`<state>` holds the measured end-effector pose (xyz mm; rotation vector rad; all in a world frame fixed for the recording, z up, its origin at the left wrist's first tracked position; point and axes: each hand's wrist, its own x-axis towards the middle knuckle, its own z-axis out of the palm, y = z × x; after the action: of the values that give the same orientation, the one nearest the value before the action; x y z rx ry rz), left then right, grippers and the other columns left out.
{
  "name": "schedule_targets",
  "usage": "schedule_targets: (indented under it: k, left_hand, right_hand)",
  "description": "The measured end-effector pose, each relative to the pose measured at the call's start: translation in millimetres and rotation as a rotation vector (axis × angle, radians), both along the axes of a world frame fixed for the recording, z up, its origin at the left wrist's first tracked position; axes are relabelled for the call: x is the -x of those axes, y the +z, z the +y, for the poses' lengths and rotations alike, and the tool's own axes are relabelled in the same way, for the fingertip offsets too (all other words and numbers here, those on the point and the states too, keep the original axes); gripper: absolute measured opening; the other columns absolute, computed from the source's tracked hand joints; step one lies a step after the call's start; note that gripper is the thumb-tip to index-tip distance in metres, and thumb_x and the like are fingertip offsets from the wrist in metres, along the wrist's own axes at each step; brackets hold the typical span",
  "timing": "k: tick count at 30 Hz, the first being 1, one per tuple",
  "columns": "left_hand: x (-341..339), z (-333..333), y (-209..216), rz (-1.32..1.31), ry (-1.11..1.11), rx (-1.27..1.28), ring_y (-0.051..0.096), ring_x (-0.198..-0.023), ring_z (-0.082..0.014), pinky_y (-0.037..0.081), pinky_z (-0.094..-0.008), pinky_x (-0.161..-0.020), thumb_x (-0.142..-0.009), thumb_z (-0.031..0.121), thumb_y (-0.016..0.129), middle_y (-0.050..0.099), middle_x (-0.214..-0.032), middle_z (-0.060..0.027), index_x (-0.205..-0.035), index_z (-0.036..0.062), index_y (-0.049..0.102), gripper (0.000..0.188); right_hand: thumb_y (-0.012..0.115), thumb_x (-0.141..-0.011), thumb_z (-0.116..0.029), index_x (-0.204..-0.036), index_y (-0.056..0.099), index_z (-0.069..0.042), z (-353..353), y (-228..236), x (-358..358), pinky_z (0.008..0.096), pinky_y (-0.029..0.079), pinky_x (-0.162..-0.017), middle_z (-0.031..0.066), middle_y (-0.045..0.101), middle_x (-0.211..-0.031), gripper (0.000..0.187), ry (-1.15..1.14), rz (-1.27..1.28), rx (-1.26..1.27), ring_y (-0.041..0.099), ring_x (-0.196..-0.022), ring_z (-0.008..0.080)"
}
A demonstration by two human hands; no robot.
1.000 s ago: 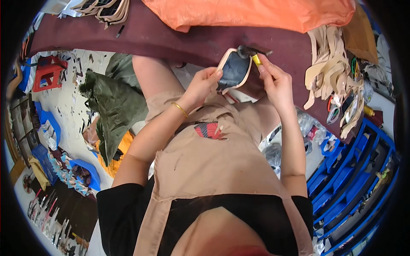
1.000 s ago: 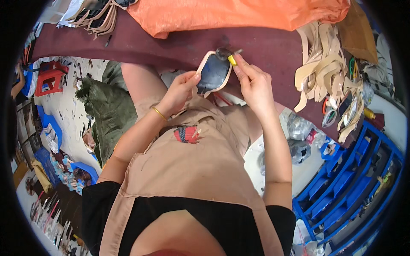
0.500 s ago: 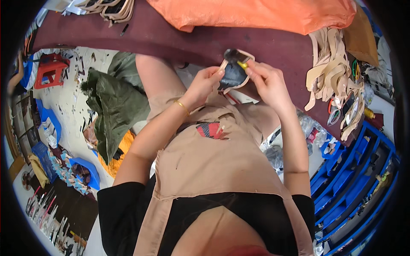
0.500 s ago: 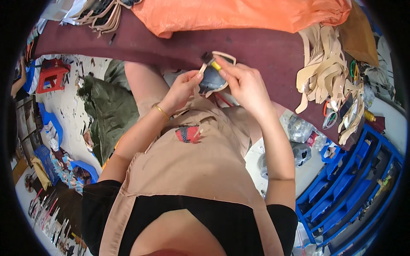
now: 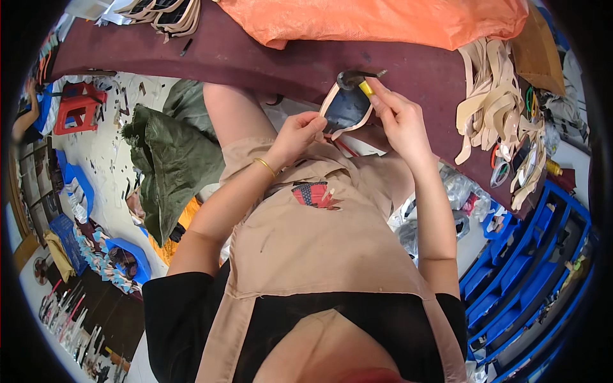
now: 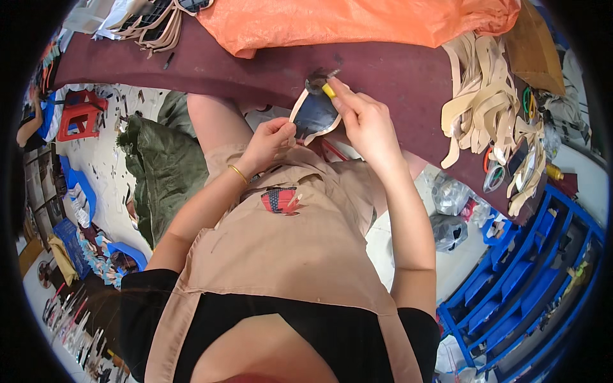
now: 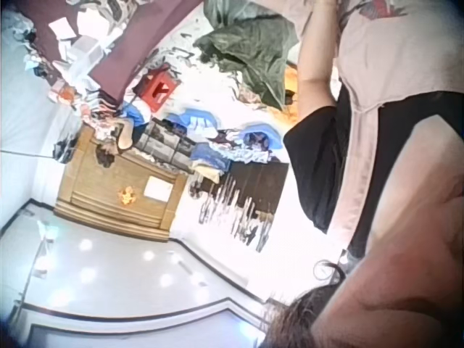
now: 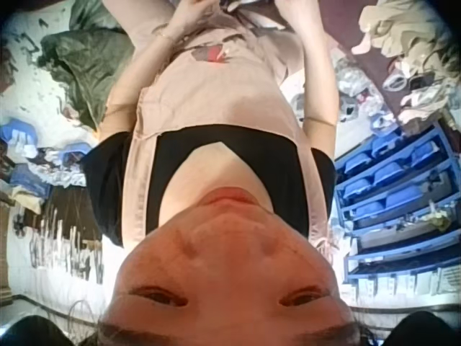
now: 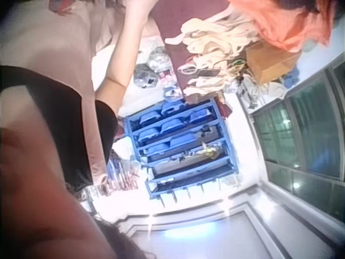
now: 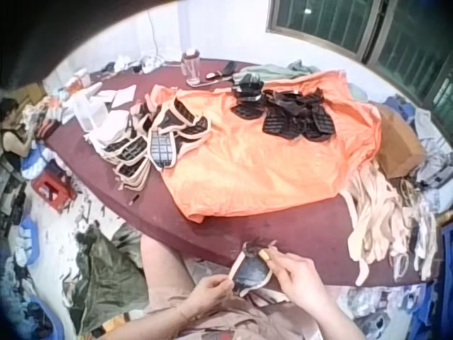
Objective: Assembling shoe sole components by applying adhesive strips and hammering them into place.
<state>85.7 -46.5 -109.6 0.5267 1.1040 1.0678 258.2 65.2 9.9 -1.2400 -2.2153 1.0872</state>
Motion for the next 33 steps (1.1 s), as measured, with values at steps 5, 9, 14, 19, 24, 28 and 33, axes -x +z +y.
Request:
schedule_targets:
  k: [5,9,14,19,24,28,33]
  left_hand:
    - [-11,22,21,-0.007,0.198,0.107,0.056,-0.066,-0.0069,0.045,-0.0207,-0.056,-0.089,0.023,0.058,0.057,-0.069,-0.0001,-0.093,0.0004,0.062,0.023]
    - [-5,25,14,0.023,0.086,0.234,0.059,-0.068,-0.0090,0.048,-0.0207,-0.059,-0.090,0.024,0.058,0.064,-0.081,-0.0069,-0.097,-0.0001,0.061,0.025]
    - [-5,15,1,-0.126,0.151,0.161,0.059,-0.066,-0.0090,0.049,-0.0218,-0.061,-0.091,0.021,0.057,0.065,-0.085,-0.0076,-0.099,-0.0002,0.060,0.023]
    - [-4,24,0,-0.079,0.161,0.144,0.059,-0.066,-0.0085,0.050,-0.0217,-0.062,-0.091,0.018,0.057,0.065,-0.085,-0.0067,-0.099,0.0009,0.060,0.019]
    - [-2,33,4,-0.056,0.140,0.106,0.060,-0.067,-0.0091,0.050,-0.0216,-0.062,-0.091,0.018,0.057,0.064,-0.084,-0.0058,-0.103,-0.0005,0.060,0.022]
    - [-3,26,-1,-0.073,0.132,0.111,0.060,-0.067,-0.0094,0.050,-0.0214,-0.061,-0.091,0.018,0.057,0.064,-0.084,-0.0055,-0.102,-0.0009,0.060,0.022]
    - [-12,25,6,-0.095,0.235,0.067,0.061,-0.071,-0.0108,0.051,-0.0232,-0.066,-0.091,0.017,0.055,0.064,-0.086,-0.0085,-0.099,-0.0007,0.059,0.019]
  right_hand:
    - [0.054,-0.089,-0.010,-0.110,0.061,0.000,-9,14,-2,0.0343,0.049,-0.071,0.0176,0.065,-0.090,0.024,-0.149,0.111,-0.088,0.065,-0.079,0.0240]
    - [0.056,-0.086,-0.008,-0.114,0.062,-0.008,-6,-14,-2,0.0374,0.047,-0.060,0.0163,0.057,-0.071,0.028,-0.083,0.009,-0.244,0.058,-0.063,0.0295]
    - [0.056,-0.086,-0.007,-0.115,0.062,-0.011,-3,-5,3,0.0393,0.045,-0.058,0.0156,0.056,-0.071,0.030,-0.105,-0.015,-0.161,0.057,-0.061,0.0299]
    - [0.057,-0.083,-0.005,-0.118,0.059,-0.014,-32,11,4,0.0369,0.048,-0.057,0.0111,0.056,-0.076,0.037,0.084,-0.035,-0.332,0.058,-0.062,0.0273]
    - [0.059,-0.078,-0.001,-0.122,0.057,-0.019,-15,23,4,0.0361,0.047,-0.055,0.0084,0.055,-0.076,0.048,0.151,-0.253,-0.343,0.058,-0.062,0.0251]
    - [0.057,-0.076,-0.004,-0.126,0.053,-0.021,-25,18,1,0.0380,0.050,-0.055,0.0079,0.051,-0.076,0.054,0.264,-0.166,-0.381,0.057,-0.061,0.0267]
    - [0.055,-0.089,-0.007,-0.115,0.060,-0.004,-4,-7,-15,0.0309,0.045,-0.052,0.0114,0.062,-0.079,0.027,-0.010,0.092,-0.351,0.055,-0.055,0.0218]
